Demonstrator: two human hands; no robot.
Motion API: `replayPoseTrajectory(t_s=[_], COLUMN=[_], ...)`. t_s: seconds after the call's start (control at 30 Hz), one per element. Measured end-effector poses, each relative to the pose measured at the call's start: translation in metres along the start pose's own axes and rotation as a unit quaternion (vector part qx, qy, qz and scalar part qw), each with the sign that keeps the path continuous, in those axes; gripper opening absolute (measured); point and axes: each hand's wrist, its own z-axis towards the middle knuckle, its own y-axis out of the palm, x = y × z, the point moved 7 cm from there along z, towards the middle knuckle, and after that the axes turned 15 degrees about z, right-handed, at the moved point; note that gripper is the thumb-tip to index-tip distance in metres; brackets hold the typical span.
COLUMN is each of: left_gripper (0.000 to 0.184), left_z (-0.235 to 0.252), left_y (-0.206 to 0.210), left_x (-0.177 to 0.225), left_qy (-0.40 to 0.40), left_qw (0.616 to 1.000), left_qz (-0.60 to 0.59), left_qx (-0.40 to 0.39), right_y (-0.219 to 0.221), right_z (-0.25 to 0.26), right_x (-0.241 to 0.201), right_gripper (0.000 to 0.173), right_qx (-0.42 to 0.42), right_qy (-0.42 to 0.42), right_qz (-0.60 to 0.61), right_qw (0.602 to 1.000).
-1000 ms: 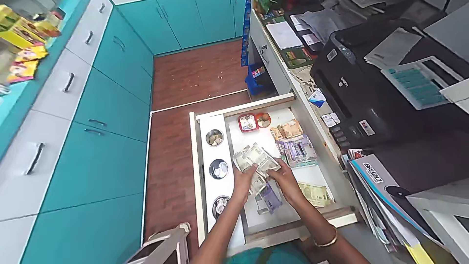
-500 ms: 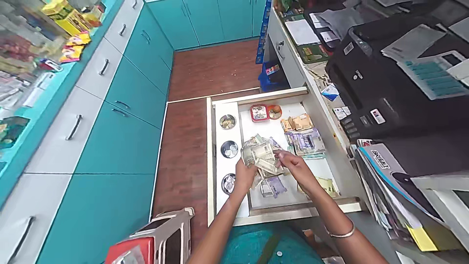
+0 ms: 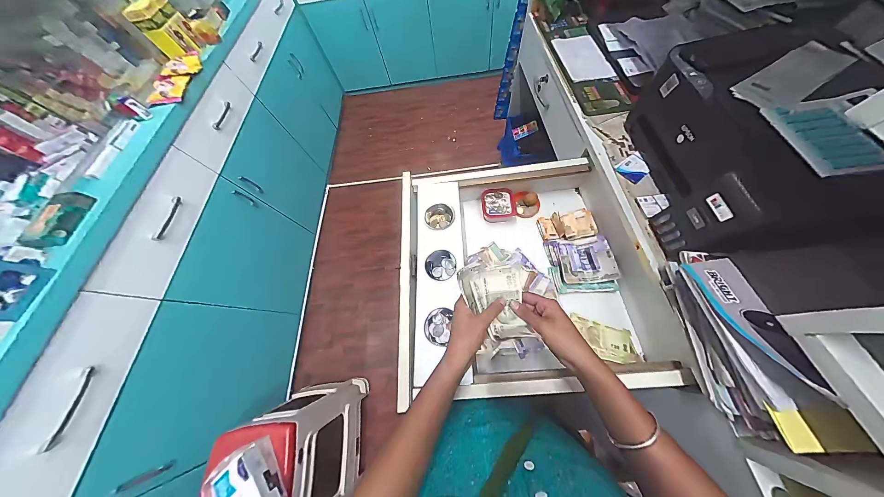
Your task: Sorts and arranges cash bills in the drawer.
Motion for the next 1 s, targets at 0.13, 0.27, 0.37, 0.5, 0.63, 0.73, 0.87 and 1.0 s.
replayPoseTrajectory(t_s=[0.13,0.27,0.37,0.5,0.63,0.73,0.87,1.0], left_gripper=[0.037,0.042,0.041,0.042,0.029,0.026,0.025,0.025], left_z=[-0.005,-0.011,-0.01,-0.009,-0.013,-0.02,-0.026,-0.03], left_y=[0.012,0.013,0.001,-0.034,-0.063,-0.066,-0.058,-0.058], left_x=[-0.007,-0.015,-0.026,-0.034,-0.043,-0.051,-0.06,-0.059], left_qy=[-0.034,-0.1,-0.092,-0.068,-0.075,-0.101,-0.127,-0.13], left_qw=[0.998,0.993,0.989,0.964,0.96,0.965,0.96,0.959], left_qz=[-0.043,-0.038,-0.114,-0.255,-0.265,-0.24,-0.246,-0.249], left_qx=[-0.025,-0.047,-0.034,0.037,0.052,0.04,0.037,0.043], right_y=[0.01,0.02,0.03,0.037,-0.017,-0.026,0.021,0.045], right_z=[0.005,0.012,0.003,-0.022,0.019,0.056,0.079,0.098], right_x=[-0.004,0.005,0.022,0.056,0.062,0.08,0.118,0.115], right_gripper=[0.021,0.028,0.03,0.027,0.028,0.035,0.038,0.04], right_qx=[-0.068,-0.142,-0.172,-0.238,-0.138,-0.118,-0.215,-0.28], right_qy=[-0.019,0.014,0.063,0.134,0.133,0.12,-0.01,-0.017], right_qz=[-0.142,-0.205,-0.186,-0.211,-0.393,-0.473,-0.553,-0.625], right_qw=[0.987,0.968,0.965,0.939,0.899,0.865,0.805,0.728])
